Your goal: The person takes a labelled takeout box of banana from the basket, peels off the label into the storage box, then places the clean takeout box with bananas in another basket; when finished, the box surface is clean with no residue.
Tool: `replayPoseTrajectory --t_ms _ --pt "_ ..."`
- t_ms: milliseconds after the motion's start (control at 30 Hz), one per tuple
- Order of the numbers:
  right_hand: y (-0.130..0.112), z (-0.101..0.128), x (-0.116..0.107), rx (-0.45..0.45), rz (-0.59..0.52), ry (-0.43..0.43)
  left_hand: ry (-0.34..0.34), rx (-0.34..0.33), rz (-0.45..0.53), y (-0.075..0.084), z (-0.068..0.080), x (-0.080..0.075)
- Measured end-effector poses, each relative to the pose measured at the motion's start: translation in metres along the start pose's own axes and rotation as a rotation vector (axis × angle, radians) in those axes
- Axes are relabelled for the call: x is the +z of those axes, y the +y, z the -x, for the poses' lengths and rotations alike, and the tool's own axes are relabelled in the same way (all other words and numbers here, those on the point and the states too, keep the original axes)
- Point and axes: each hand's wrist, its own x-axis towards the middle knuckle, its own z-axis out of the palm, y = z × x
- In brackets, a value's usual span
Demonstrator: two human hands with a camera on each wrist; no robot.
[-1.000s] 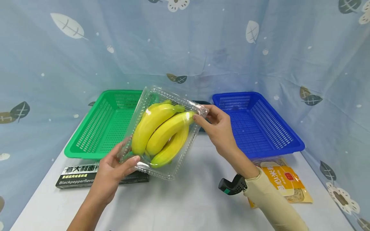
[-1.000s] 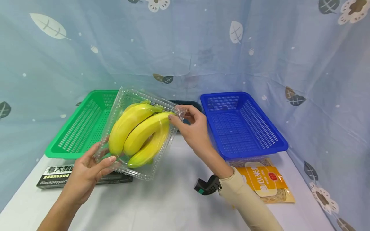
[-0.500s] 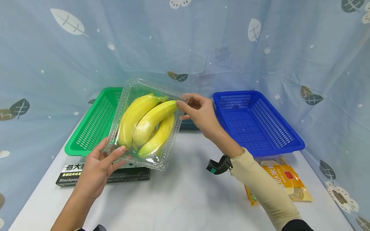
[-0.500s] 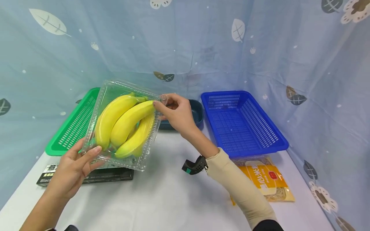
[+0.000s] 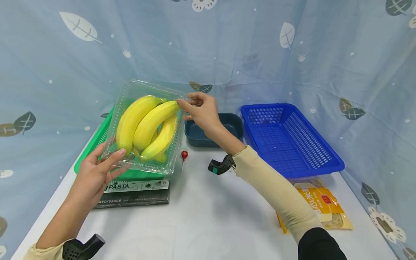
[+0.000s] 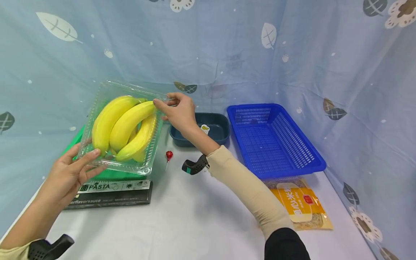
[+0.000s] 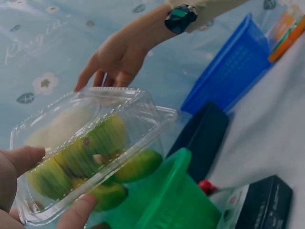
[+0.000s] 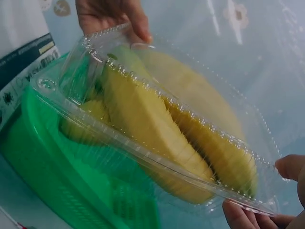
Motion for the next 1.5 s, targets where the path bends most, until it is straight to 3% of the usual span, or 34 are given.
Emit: replayPoseTrajectory --t_ms 200,533,833,1100,1267,1500 --pt "0.008 -0.019 0.012 0.051 0.032 -0.006 0.01 -0.059 0.008 0.001 -0.01 -0.01" --pt "0.022 -0.048 0.029 0.128 0.092 0.0 -0.014 -0.22 0.204 0.01 -0.037 -0.03" --pt "0.044 -0.077 0.049 0.229 0.243 -0.02 0.011 -0.326 0.123 0.016 -0.057 -0.042" --pt "0.069 -0.098 0.069 0.322 0.396 0.019 0.057 -0.451 0.139 0.01 -0.071 -0.044" --pt "0.082 -0.107 0.076 0.374 0.49 0.016 0.034 -0.519 0.102 0.007 -0.079 -0.049" --pt "0.088 -0.114 0.086 0.403 0.623 -0.042 0.017 -0.55 0.11 0.0 -0.09 -0.054"
